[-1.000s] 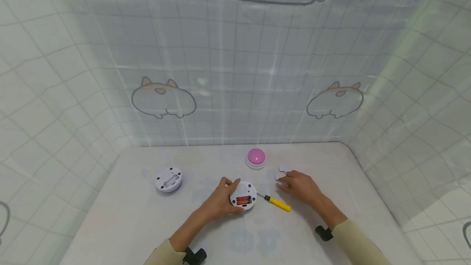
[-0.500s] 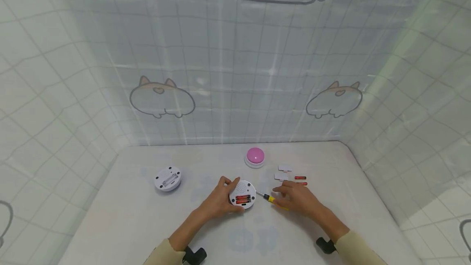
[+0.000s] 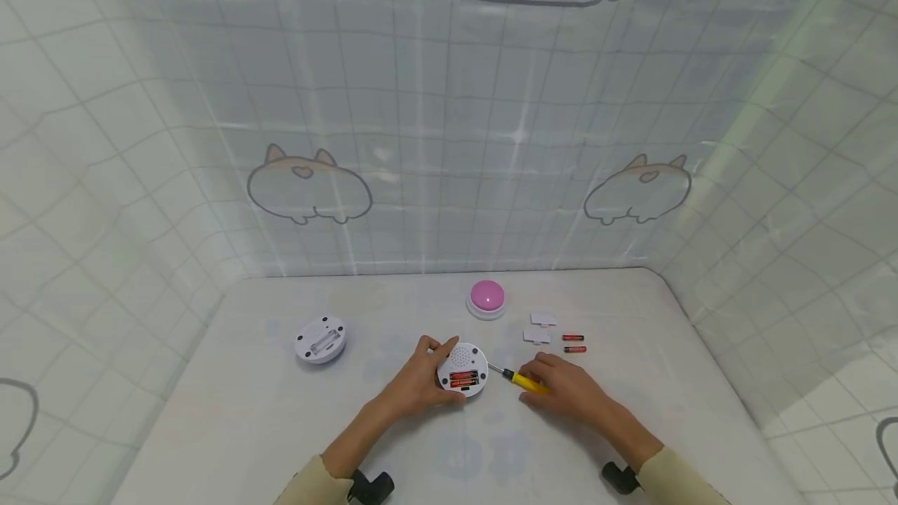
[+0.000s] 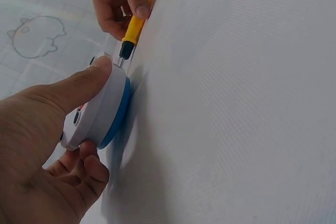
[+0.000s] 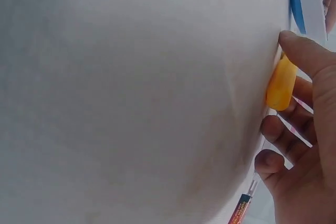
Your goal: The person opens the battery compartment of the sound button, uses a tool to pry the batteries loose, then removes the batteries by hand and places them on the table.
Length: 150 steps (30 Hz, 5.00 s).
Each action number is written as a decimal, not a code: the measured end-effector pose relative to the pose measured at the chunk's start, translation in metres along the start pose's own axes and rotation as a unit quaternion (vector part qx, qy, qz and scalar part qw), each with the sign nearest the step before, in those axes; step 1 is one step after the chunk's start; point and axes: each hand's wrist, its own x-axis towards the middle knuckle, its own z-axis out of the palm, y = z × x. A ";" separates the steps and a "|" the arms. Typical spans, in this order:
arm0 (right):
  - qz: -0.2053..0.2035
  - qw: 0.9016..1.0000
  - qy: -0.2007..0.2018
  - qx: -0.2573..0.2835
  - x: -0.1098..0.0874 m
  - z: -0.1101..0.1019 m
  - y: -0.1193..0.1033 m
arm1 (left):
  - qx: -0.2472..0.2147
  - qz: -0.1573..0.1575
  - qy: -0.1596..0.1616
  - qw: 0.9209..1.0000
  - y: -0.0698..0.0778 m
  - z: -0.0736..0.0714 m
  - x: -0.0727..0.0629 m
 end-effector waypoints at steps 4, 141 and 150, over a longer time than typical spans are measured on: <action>-0.017 1.000 0.017 -0.018 -0.001 0.002 0.002 | -0.005 0.000 0.002 1.000 -0.002 0.001 0.001; -0.008 0.983 -0.003 0.183 0.008 -0.043 -0.028 | -0.019 0.061 0.075 0.995 -0.001 0.012 0.010; 0.037 0.972 0.010 0.234 0.008 -0.036 -0.022 | -0.010 0.054 0.070 0.996 0.004 0.012 0.009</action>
